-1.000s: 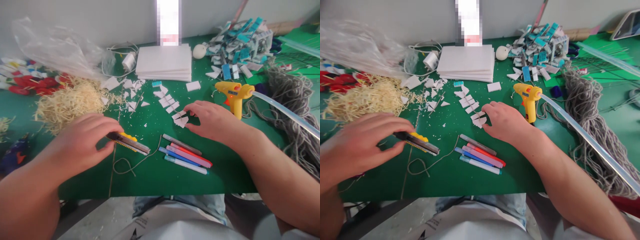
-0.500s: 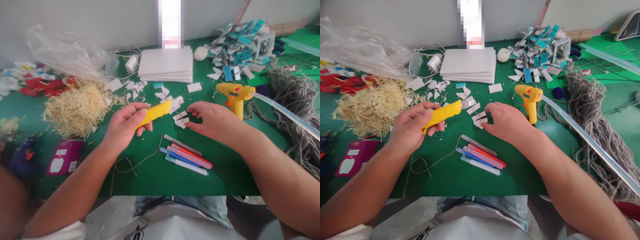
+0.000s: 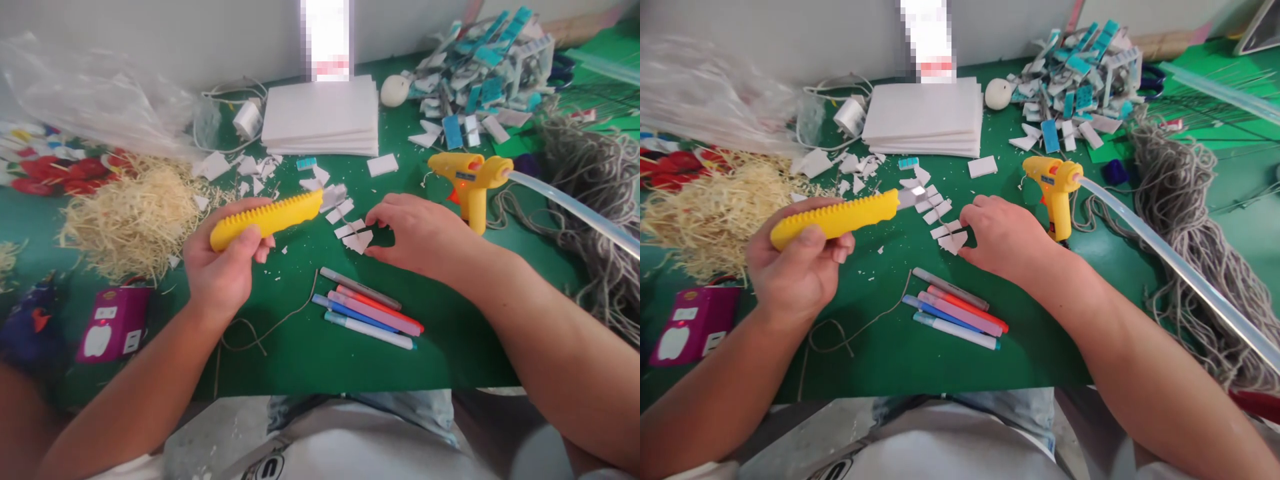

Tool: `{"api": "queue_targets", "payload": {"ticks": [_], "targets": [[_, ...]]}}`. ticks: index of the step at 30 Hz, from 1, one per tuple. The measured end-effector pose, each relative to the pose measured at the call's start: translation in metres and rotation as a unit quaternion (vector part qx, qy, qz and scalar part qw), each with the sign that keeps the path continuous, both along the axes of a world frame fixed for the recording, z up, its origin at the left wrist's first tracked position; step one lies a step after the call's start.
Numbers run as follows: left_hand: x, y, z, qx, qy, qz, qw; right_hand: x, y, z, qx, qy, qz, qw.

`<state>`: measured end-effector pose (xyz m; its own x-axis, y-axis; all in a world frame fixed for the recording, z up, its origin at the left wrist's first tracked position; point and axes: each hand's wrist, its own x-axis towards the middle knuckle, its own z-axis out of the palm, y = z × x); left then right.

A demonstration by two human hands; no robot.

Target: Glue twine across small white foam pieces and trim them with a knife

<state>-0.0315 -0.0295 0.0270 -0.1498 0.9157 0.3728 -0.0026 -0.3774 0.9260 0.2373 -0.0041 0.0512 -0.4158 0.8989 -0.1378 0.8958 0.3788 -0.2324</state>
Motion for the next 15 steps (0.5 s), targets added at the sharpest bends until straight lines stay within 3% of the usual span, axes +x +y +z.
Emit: {"api": "queue_targets", "payload": {"ticks": [3, 9, 15], "targets": [[-0.002, 0.0, -0.002, 0.011, 0.026, 0.041, 0.999, -0.001, 0.0, 0.002, 0.002, -0.014, 0.009, 1.0], [-0.012, 0.003, -0.011, 0.075, 0.054, 0.063, 0.994, -0.007, -0.003, 0.01, -0.02, -0.059, 0.0, 0.998], [-0.018, 0.002, -0.014, 0.109, 0.138, 0.122, 0.977, -0.009, -0.006, 0.01, 0.0, -0.079, 0.032, 0.996]]}}
